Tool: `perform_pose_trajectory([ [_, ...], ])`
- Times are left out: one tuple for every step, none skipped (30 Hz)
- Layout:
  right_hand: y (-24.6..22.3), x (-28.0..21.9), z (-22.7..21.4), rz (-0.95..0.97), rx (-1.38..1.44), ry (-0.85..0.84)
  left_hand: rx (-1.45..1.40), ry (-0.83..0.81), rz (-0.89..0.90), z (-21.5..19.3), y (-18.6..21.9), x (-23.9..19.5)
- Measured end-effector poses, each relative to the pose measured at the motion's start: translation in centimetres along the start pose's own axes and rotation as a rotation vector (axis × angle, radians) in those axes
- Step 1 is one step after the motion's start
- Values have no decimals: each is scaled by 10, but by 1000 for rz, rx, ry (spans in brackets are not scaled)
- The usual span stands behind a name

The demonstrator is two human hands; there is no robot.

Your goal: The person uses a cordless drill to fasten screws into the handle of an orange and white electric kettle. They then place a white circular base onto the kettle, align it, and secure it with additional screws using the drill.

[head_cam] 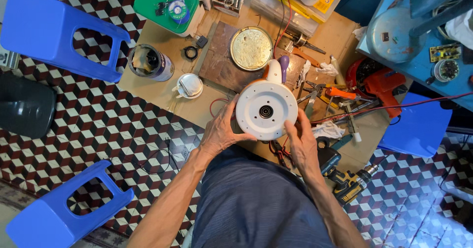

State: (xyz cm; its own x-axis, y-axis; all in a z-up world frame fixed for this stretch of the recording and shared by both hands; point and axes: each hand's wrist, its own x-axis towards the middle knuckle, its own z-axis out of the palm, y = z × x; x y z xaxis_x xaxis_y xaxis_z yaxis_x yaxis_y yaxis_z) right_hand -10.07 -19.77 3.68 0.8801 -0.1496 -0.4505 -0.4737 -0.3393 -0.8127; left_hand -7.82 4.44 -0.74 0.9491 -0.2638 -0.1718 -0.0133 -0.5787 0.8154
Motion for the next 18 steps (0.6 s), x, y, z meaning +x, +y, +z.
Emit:
perform_pose_trajectory([
  [-3,-5,2,16,-21,-5,7,-1,5,-2,2,0],
  [-7,-8,4,32,-43,-10,14,-3,10,-4,3,1],
  [-11,-7,5,37,-9,-3,8,10,36,-7,6,5],
  [-16,-5,6,42,24,4,1,22,61,-10,8,9],
  [-20,-3,7,48,57,9,-7,34,84,-12,11,15],
  [-23,-3,8,85,60,10,-23,59,73,-12,14,25],
  [-25,-3,8,121,60,6,-41,89,57,-10,17,36],
  [-26,-2,8,157,60,1,-60,119,41,-7,20,48],
  [-28,-2,8,129,43,9,-111,86,4,-5,22,58],
  [-28,-4,9,101,25,18,-162,53,-33,-1,25,68],
  [-29,-5,10,74,12,29,-210,17,-68,1,25,77],
  [-29,-4,11,53,-9,34,-207,32,-71,2,24,82],
  [-28,-5,10,36,-31,44,-208,42,-72,6,24,85],
  [-28,-4,10,18,-54,53,-208,53,-72,9,23,87],
  [-27,-4,11,11,-52,62,-212,59,-45,10,21,86],
  [-27,-3,13,4,-50,70,-215,64,-18,11,18,85],
  [-27,-2,15,-2,-48,78,-219,69,8,11,16,83],
  [-27,-1,16,50,-57,75,-236,85,47,11,14,82],
])
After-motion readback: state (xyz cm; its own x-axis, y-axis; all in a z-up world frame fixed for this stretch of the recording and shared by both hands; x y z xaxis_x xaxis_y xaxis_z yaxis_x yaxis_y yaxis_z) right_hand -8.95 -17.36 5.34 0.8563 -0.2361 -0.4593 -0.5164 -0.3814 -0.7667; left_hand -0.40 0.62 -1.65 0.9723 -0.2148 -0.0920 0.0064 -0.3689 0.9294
